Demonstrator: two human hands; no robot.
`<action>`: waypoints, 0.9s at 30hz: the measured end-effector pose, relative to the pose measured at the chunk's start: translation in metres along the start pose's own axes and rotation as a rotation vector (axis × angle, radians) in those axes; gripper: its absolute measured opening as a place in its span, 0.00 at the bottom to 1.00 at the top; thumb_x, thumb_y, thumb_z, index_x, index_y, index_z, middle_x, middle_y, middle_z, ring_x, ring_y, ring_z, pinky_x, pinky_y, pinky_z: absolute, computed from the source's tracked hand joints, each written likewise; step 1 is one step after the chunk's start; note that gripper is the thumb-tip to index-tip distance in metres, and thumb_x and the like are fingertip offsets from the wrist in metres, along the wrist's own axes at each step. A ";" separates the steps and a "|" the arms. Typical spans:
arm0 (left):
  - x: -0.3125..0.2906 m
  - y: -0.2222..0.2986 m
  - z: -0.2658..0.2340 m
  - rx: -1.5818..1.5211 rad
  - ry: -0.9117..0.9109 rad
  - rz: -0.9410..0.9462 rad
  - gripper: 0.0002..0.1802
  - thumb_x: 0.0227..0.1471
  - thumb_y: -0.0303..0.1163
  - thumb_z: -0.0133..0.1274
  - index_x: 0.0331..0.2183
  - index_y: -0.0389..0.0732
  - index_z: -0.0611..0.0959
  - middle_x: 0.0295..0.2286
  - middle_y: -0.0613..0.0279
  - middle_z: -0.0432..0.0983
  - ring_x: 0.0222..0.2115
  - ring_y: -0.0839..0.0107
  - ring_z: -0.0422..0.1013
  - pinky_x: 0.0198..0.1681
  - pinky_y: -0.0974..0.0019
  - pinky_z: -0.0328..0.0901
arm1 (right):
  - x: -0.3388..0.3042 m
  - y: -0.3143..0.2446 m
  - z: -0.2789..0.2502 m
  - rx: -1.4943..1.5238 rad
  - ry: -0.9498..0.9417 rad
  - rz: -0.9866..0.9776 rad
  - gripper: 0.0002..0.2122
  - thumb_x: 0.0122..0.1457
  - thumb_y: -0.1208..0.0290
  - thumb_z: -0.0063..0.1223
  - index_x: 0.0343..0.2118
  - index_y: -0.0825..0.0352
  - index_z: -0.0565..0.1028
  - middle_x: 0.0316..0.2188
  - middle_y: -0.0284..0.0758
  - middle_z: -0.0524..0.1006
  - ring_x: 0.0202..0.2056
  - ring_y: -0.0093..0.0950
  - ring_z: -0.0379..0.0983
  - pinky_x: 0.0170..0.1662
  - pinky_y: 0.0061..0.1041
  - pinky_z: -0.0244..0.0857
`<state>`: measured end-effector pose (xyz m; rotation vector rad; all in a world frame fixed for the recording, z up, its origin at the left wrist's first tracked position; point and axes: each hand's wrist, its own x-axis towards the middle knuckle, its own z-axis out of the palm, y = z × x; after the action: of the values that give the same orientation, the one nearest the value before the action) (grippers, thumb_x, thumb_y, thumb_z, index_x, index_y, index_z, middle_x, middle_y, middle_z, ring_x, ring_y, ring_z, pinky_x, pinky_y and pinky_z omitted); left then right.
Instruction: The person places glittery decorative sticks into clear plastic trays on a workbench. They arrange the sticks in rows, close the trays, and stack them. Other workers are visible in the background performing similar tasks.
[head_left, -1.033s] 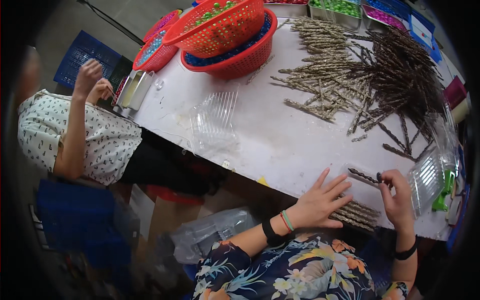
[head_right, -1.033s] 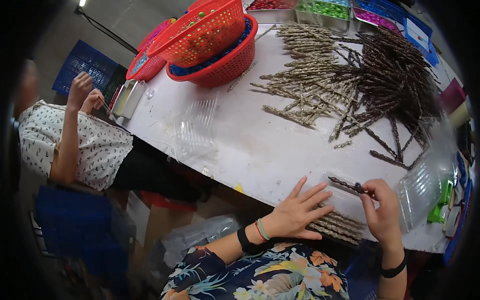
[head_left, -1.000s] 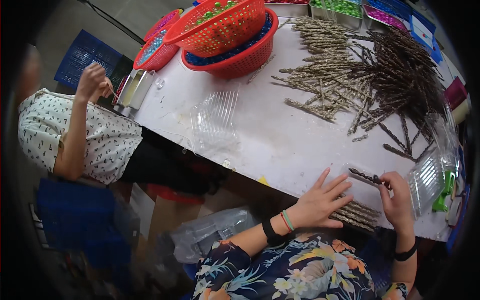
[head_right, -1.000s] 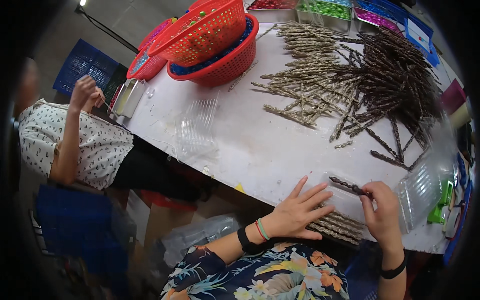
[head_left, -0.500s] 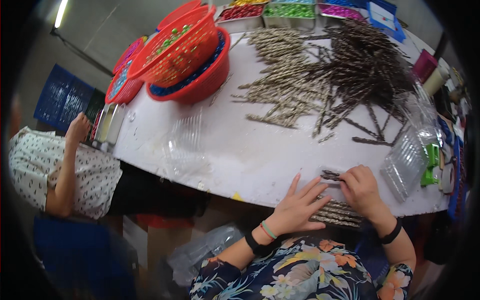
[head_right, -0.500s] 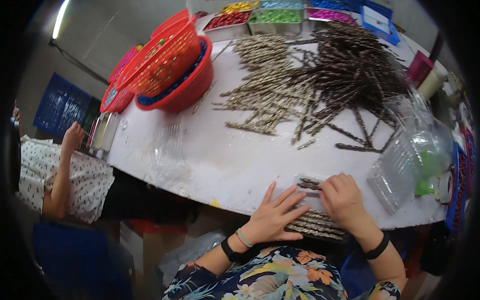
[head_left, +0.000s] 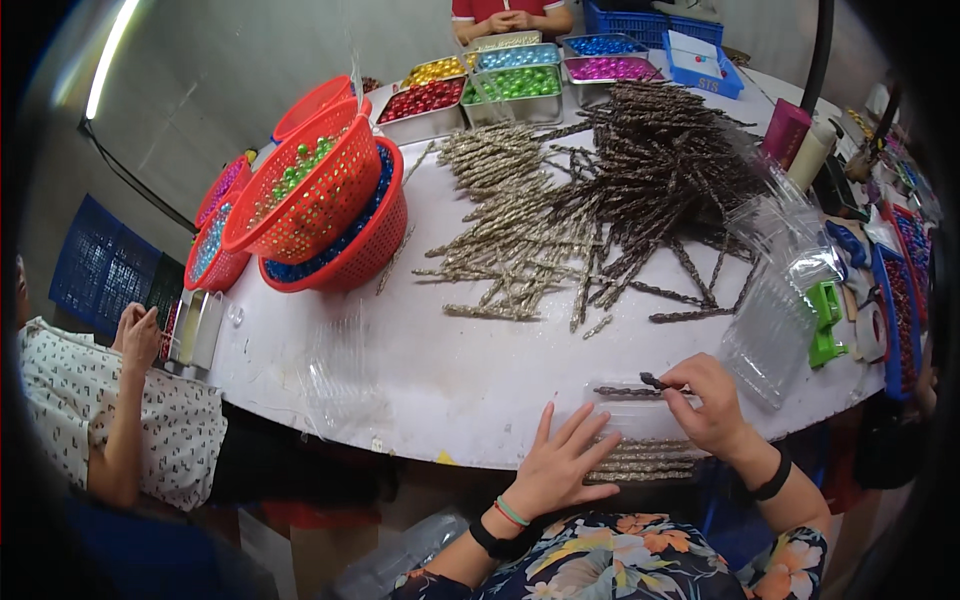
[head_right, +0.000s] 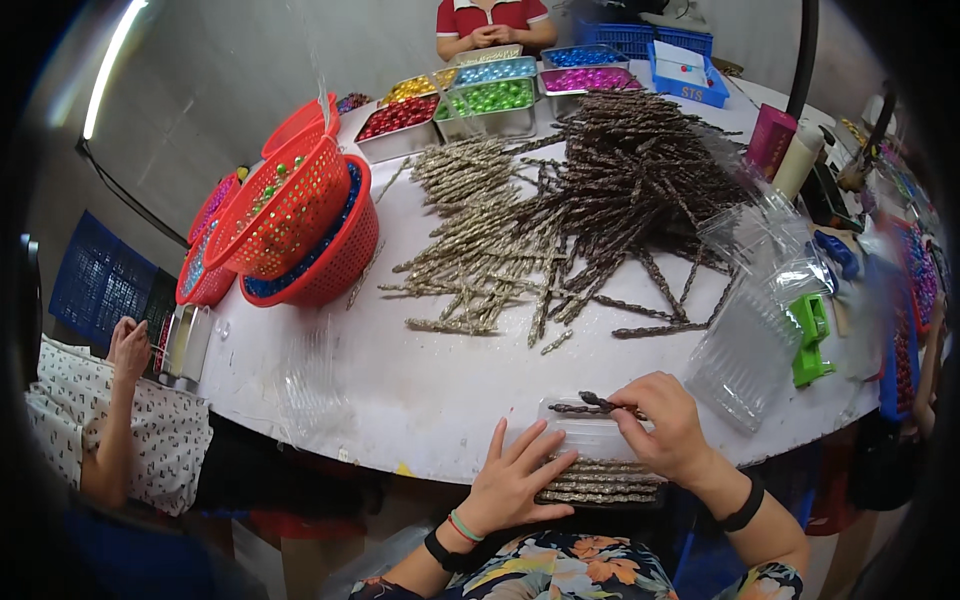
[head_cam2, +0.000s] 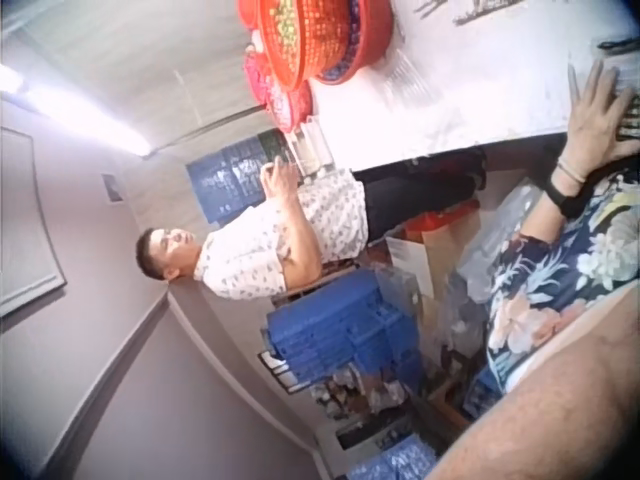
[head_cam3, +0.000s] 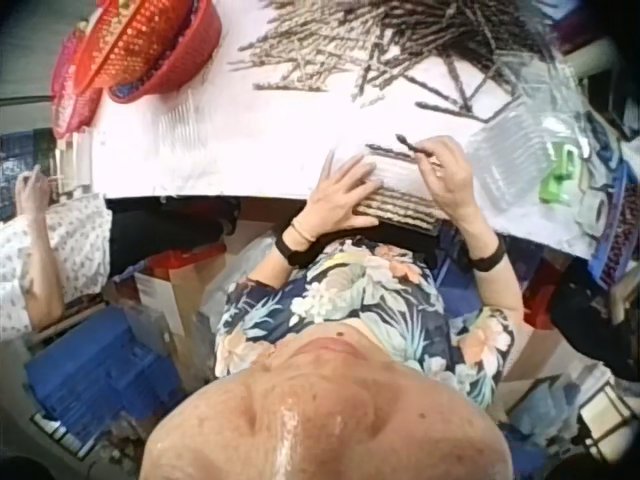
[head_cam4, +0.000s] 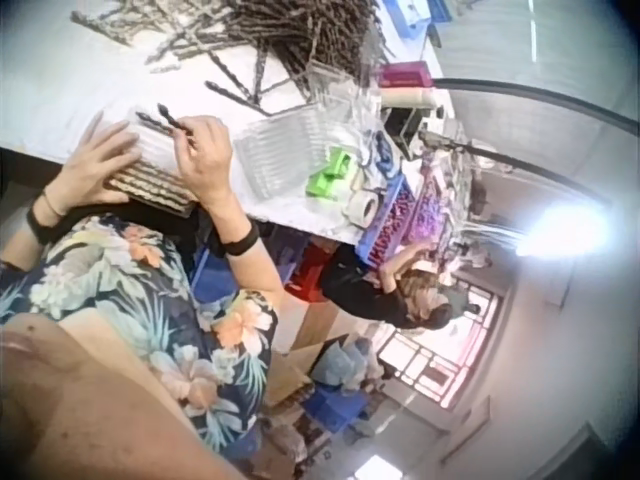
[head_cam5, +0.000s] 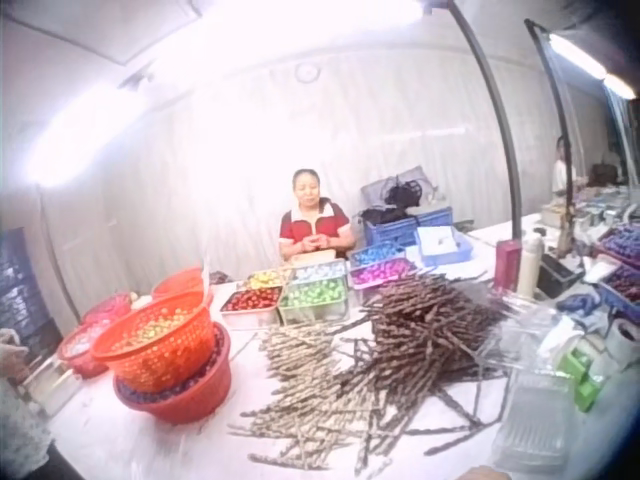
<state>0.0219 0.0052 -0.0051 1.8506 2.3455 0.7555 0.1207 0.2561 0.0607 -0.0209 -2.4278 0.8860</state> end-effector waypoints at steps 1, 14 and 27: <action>-0.001 0.002 0.001 -0.010 -0.004 -0.005 0.44 0.49 0.66 0.62 0.60 0.52 0.78 0.61 0.58 0.69 0.67 0.53 0.59 0.68 0.25 0.42 | -0.002 -0.001 -0.003 0.046 0.018 0.041 0.08 0.52 0.82 0.63 0.36 0.68 0.79 0.33 0.39 0.79 0.33 0.39 0.76 0.38 0.34 0.69; 0.007 0.005 -0.002 0.045 0.002 -0.046 0.43 0.42 0.64 0.67 0.56 0.51 0.82 0.58 0.59 0.71 0.67 0.51 0.57 0.71 0.30 0.37 | 0.003 0.008 -0.027 0.152 0.062 0.276 0.06 0.59 0.78 0.61 0.39 0.71 0.80 0.34 0.41 0.81 0.38 0.37 0.79 0.43 0.32 0.71; 0.008 0.005 -0.001 0.061 0.032 -0.027 0.41 0.44 0.65 0.65 0.54 0.51 0.84 0.58 0.59 0.72 0.66 0.52 0.59 0.71 0.31 0.36 | -0.006 0.012 0.016 -0.394 -0.165 -0.216 0.05 0.52 0.71 0.61 0.28 0.63 0.76 0.27 0.33 0.73 0.33 0.34 0.71 0.40 0.34 0.63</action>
<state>0.0235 0.0130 -0.0002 1.8389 2.4343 0.7238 0.1159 0.2547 0.0405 0.1713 -2.6588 0.3172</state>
